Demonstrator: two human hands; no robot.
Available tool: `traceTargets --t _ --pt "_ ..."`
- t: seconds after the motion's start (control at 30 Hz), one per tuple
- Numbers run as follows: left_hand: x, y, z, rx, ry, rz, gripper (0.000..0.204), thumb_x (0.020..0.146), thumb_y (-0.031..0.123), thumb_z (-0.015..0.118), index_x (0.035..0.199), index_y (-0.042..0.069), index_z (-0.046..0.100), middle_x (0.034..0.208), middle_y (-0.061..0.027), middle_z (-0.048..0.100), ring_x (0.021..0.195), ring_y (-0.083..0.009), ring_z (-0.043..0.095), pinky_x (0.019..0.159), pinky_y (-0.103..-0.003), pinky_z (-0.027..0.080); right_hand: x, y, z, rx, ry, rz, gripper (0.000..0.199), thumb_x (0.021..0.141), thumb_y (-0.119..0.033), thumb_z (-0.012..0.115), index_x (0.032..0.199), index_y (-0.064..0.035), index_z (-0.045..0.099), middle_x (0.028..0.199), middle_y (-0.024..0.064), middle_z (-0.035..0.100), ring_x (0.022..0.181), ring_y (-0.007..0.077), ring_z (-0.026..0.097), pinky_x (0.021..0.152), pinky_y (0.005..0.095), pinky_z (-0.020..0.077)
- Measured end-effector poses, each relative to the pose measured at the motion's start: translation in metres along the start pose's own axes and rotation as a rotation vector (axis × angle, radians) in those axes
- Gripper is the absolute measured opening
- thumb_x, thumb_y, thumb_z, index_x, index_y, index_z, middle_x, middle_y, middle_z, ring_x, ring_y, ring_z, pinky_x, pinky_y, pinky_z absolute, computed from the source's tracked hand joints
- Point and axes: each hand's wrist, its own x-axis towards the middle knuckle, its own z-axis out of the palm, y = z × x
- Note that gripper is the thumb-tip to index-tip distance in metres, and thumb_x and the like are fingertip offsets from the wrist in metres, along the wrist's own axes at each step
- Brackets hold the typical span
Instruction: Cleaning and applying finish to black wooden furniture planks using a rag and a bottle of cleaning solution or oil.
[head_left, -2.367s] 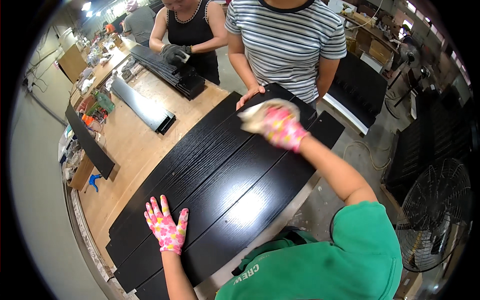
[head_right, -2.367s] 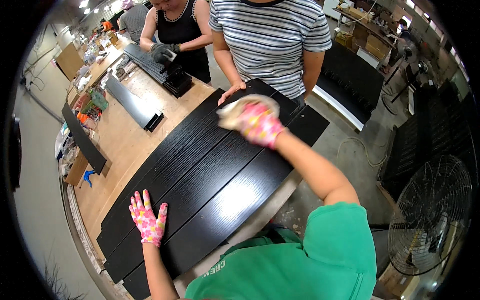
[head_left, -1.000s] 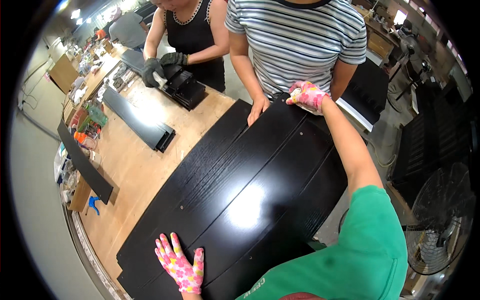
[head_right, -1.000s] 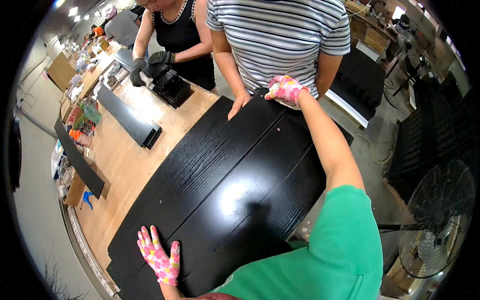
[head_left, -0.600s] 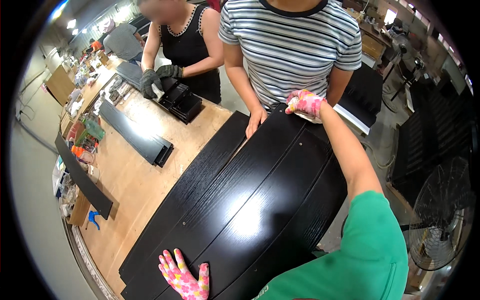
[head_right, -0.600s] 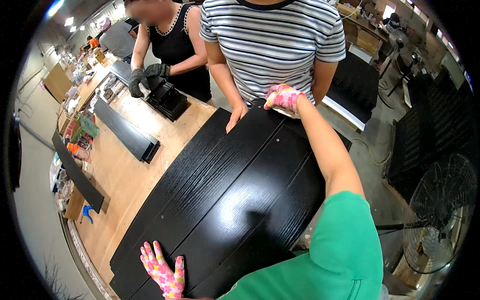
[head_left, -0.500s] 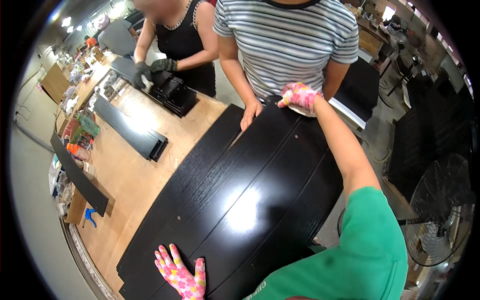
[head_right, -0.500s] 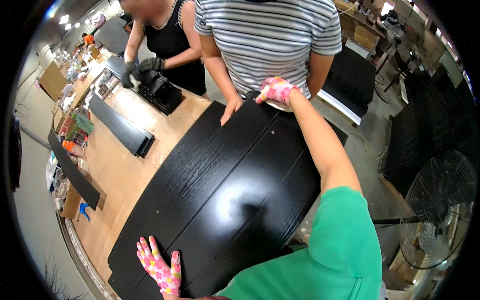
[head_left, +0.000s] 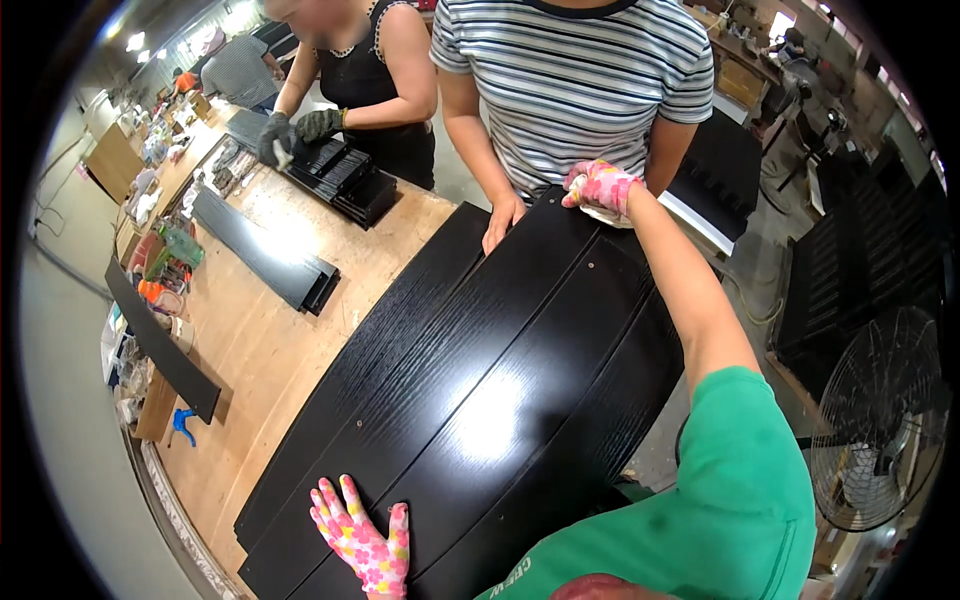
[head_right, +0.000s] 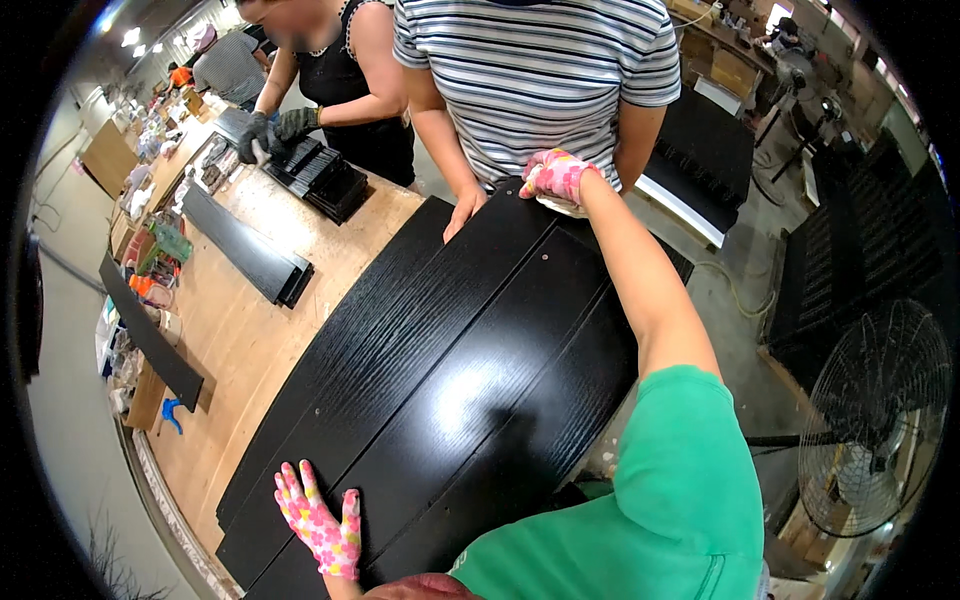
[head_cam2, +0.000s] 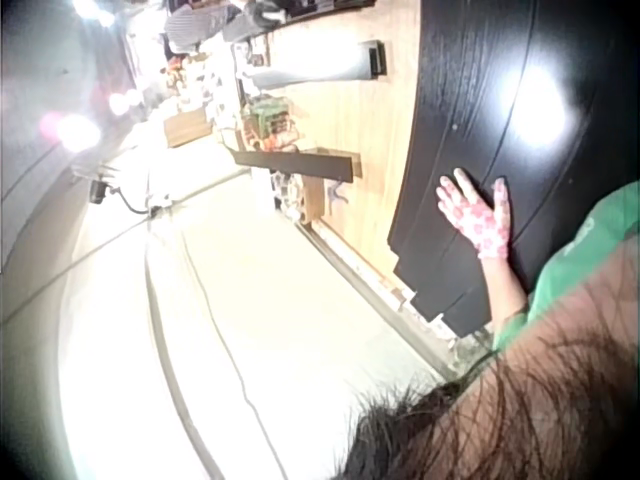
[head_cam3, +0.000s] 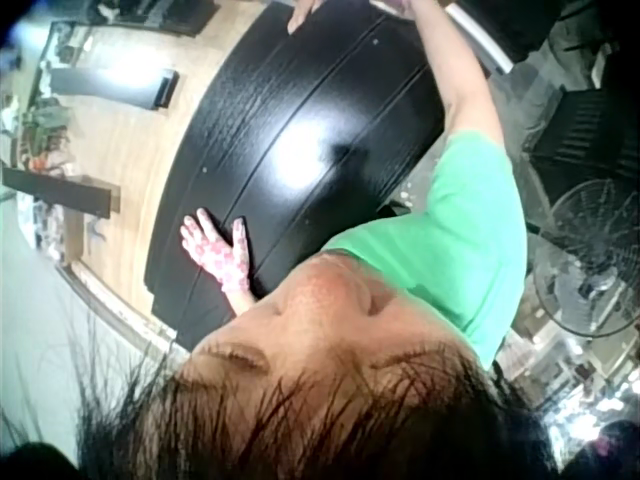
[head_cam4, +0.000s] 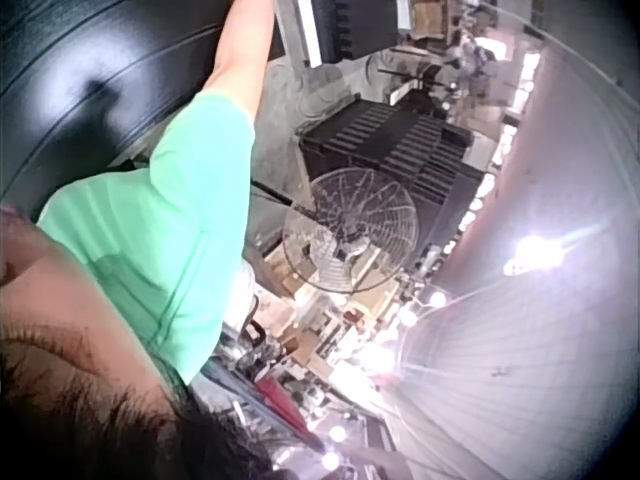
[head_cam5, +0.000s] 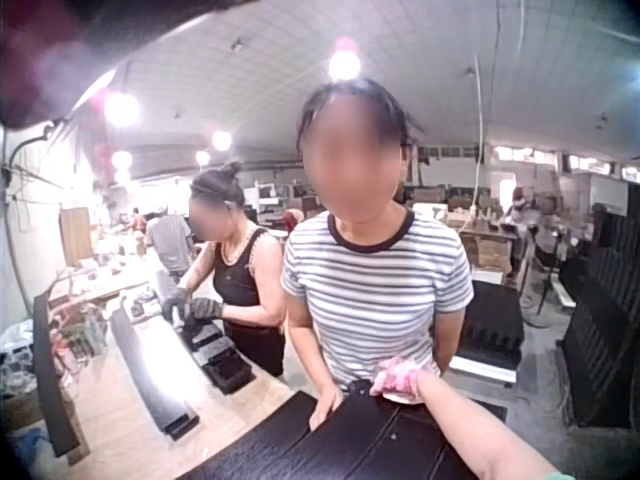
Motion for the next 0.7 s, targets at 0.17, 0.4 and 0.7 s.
traceTargets --t 0.17,0.4,0.7 --pt "-0.001 0.003 -0.002 -0.005 0.020 0.001 0.075 0.083 0.041 0.063 0.144 0.005 0.037 0.154 -0.0173 0.025 0.144 -0.0360 0.018 0.117 -0.050 0.010 0.006 0.008 0.001 0.028 0.006 -0.077 0.047 0.065 -0.024 0.083 0.105 -0.0041 0.067 0.097 0.0089 0.069 0.094 0.0214 0.063 0.083 0.0330 0.0486" --pt "-0.001 0.003 -0.003 0.006 -0.006 -0.019 0.076 0.084 0.046 0.061 0.144 0.006 0.037 0.154 -0.0180 0.026 0.144 -0.0356 0.018 0.117 -0.050 0.010 -0.007 -0.011 0.015 0.007 0.154 0.044 0.048 0.069 -0.033 0.082 0.103 -0.0037 0.067 0.099 0.0087 0.069 0.092 0.0217 0.064 0.083 0.0336 0.0490" --pt "-0.002 0.002 -0.004 0.019 0.025 0.002 0.075 0.085 0.045 0.061 0.144 0.006 0.037 0.154 -0.0180 0.026 0.143 -0.0358 0.019 0.117 -0.050 0.010 -0.028 -0.034 0.002 -0.200 0.085 0.080 0.055 0.065 -0.037 0.084 0.109 -0.0092 0.066 0.105 0.0064 0.068 0.100 0.0232 0.062 0.087 0.0351 0.0475"
